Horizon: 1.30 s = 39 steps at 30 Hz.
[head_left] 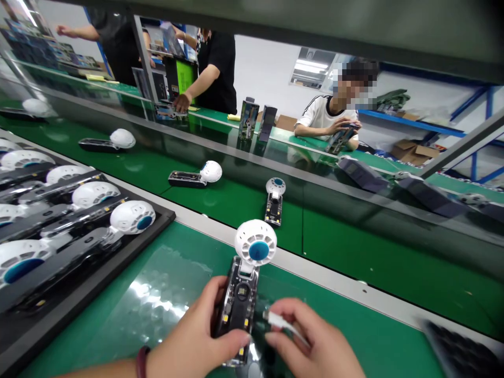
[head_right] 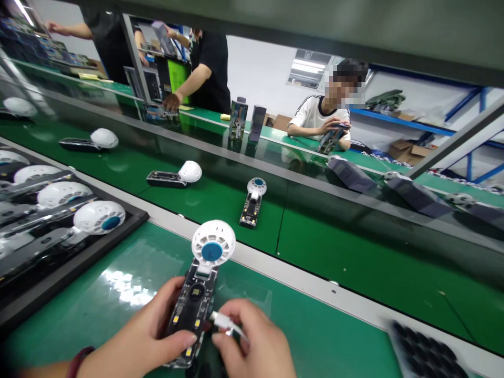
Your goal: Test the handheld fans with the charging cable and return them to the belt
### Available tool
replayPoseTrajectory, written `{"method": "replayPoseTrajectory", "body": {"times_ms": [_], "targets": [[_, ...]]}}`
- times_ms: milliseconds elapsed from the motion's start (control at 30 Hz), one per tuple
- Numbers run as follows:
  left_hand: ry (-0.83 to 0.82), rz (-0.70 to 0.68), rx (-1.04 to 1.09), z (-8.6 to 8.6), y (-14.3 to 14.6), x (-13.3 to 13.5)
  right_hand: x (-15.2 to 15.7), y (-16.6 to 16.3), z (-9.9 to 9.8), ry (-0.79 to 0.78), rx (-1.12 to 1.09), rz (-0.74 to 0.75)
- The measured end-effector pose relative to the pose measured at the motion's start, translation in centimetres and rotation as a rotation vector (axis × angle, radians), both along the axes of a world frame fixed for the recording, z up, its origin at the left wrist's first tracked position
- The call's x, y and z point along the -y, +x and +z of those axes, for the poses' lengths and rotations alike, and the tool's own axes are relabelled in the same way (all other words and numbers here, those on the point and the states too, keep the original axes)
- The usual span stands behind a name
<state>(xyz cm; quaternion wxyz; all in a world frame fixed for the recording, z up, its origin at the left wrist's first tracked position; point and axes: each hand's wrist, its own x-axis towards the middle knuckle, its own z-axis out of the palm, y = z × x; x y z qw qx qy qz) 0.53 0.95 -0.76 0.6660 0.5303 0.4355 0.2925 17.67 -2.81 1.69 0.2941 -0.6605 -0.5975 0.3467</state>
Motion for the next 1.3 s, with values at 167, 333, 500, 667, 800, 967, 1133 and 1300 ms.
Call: {"method": "replayPoseTrajectory", "body": {"times_ms": [167, 333, 500, 667, 800, 967, 1133, 1300], "targets": [[0.06, -0.076, -0.072, 0.0, -0.2, 0.9, -0.2, -1.5, 1.0, 0.068, -0.25, -0.197], [0.064, -0.112, -0.138, 0.1, 0.0, 0.9, -0.5, -2.5, 1.6, 0.065, -0.298, -0.209], [0.132, -0.125, -0.201, -0.3, -0.1, 1.1, -0.6, -2.2, 2.2, 0.058, -0.118, -0.21], [0.168, -0.165, -0.226, -0.3, -0.2, 1.3, -1.0, -1.8, 2.6, 0.04, -0.135, -0.184], [0.146, -0.156, -0.22, 0.1, -0.1, 1.2, -1.1, -1.6, 2.9, 0.005, -0.18, -0.181], [0.152, -0.141, -0.195, -0.1, -0.1, 1.3, -0.9, -1.5, 3.0, -0.058, -0.133, -0.129], [0.163, -0.133, -0.189, -0.5, -0.1, 1.5, -0.9, -1.4, 2.9, -0.031, -0.051, -0.115], [0.163, -0.148, -0.226, -0.3, 0.0, 1.4, -0.8, -1.5, 2.8, 0.015, -0.013, -0.094]]}}
